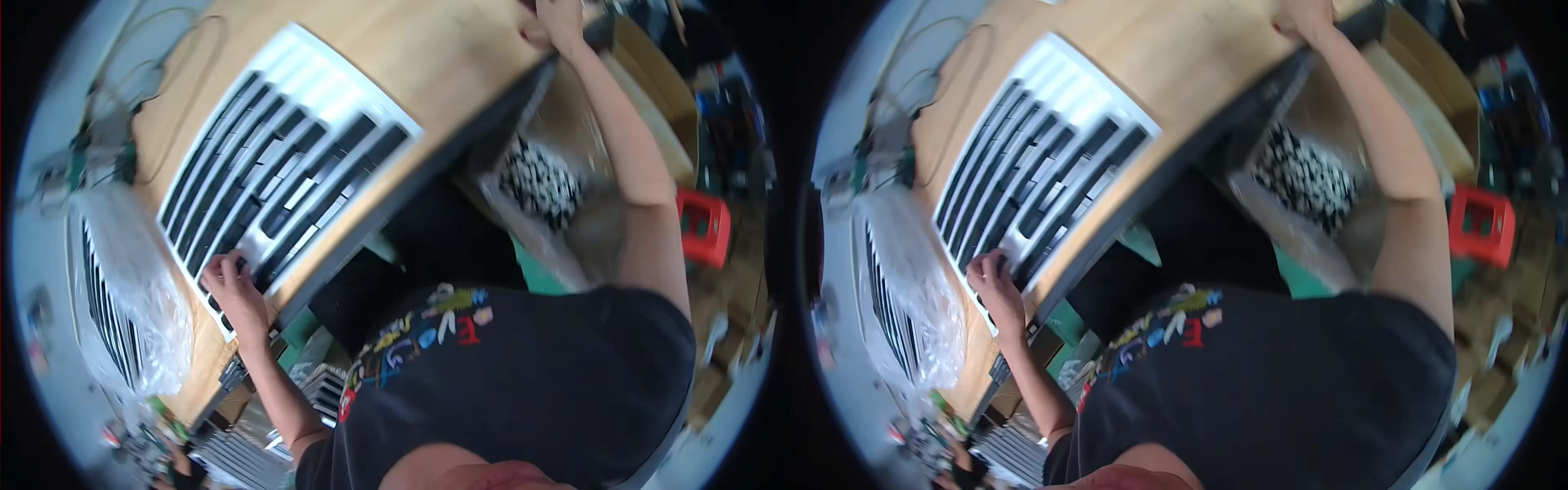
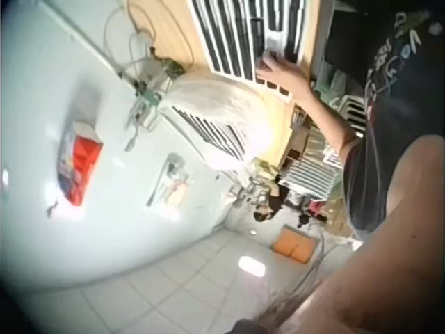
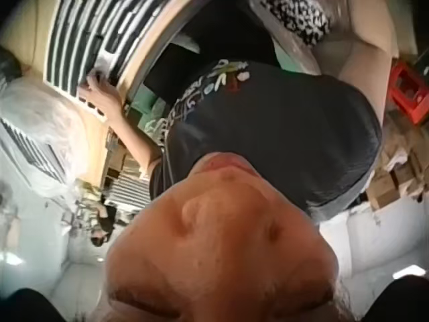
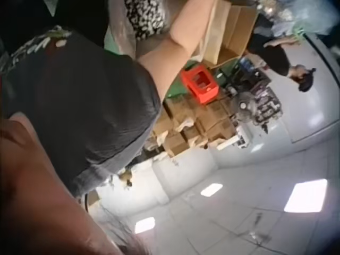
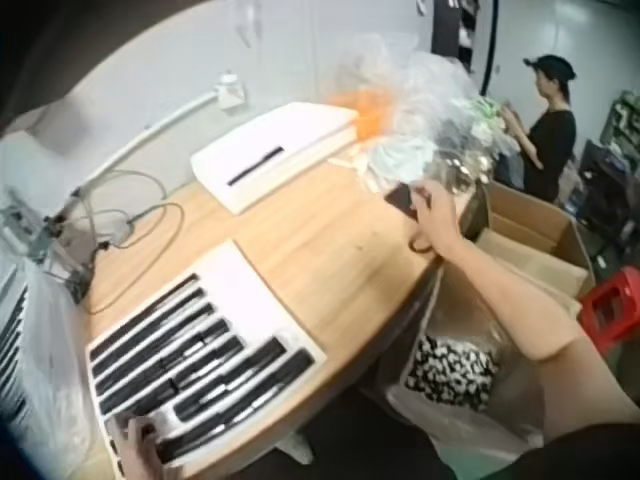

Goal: Assembling small black plastic components with white inserts and placing them into a partitioned assembly tray.

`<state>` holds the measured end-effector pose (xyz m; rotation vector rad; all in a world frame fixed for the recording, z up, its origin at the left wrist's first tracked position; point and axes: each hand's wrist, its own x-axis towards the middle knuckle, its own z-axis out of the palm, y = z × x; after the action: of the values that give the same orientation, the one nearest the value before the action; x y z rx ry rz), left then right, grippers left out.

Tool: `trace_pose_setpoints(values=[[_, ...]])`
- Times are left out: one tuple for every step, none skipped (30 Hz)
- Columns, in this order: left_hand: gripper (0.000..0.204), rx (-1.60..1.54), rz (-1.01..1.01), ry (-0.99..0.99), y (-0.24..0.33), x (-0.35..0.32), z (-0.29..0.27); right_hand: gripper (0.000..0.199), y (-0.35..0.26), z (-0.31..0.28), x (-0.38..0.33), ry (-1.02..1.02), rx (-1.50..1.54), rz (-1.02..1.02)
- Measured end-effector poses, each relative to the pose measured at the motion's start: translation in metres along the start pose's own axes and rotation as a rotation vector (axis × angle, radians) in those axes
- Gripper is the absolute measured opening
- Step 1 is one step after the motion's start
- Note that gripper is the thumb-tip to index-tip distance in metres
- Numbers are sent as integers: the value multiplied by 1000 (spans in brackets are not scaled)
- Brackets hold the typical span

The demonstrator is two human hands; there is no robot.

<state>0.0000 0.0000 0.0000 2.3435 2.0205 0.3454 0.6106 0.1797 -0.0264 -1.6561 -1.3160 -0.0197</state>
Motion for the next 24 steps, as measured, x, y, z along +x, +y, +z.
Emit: trace_pose_setpoints(values=[[26, -83, 27, 67, 8, -1, -18, 15, -28, -30, -30, 50, 168, 25], [23, -139, 119, 147, 17, 2, -34, 14, -37, -60, -53, 127, 255, 63], [21, -303, 128, 271, 22, 32, 29, 11, -4, -33, -72, 274, 205, -68], [19, -324, 216, 223, 43, 27, 42, 12, 36, -58, -115, 290, 114, 16], [18, -338, 303, 191, 71, 22, 45, 14, 77, -86, -160, 313, 38, 90], [17, -381, 329, 127, 103, 15, 43, 14, 97, -110, -201, 311, -19, 210], [21, -458, 435, 95, 122, 22, 50, 15, 114, -119, -234, 333, -63, 319], [23, -444, 512, 55, 140, 30, 55, 15, 126, -122, -263, 243, -113, 458], [27, -434, 586, 11, 157, 36, 58, 22, 147, -129, -291, 79, -265, 509], [31, -433, 638, -25, 172, 42, 63, 26, 173, -132, -320, -83, -357, 648], [35, -426, 687, -59, 184, 45, 67, 31, 201, -130, -350, -253, -435, 785], [41, -375, 711, -104, 191, 48, 73, 40, 228, -124, -382, -377, -494, 878], [48, -263, 775, -130, 201, 52, 72, 49, 235, -113, -397, -506, -537, 967], [51, -238, 785, -128, 206, 53, 76, 62, 240, -106, -414, -645, -580, 1048], [54, -243, 801, -122, 211, 55, 82, 71, 277, -109, -446, -674, -516, 1056], [57, -200, 789, -132, 207, 56, 84, 76, 288, -93, -463, -691, -495, 1103], [55, -206, 762, -119, 204, 54, 85, 80, 294, -77, -477, -708, -475, 1149], [56, -179, 763, -113, 202, 53, 88, 93, 306, -65, -486, -708, -436, 1235], [56, -135, 759, -101, 202, 52, 88, 93, 302, -45, -486, -715, -415, 1238], [57, -100, 726, -137, 201, 50, 85, 97, 292, -23, -489, -720, -405, 1225], [57, -88, 724, -132, 202, 50, 84, 101, 289, -7, -484, -721, -401, 1205], [57, -112, 723, -137, 201, 51, 86, 105, 292, 6, -480, -717, -399, 1204], [56, -135, 720, -141, 200, 52, 88, 105, 302, 13, -472, -723, -393, 1203], [56, -112, 715, -142, 199, 51, 86, 105, 305, 24, -457, -701, -354, 1180]])
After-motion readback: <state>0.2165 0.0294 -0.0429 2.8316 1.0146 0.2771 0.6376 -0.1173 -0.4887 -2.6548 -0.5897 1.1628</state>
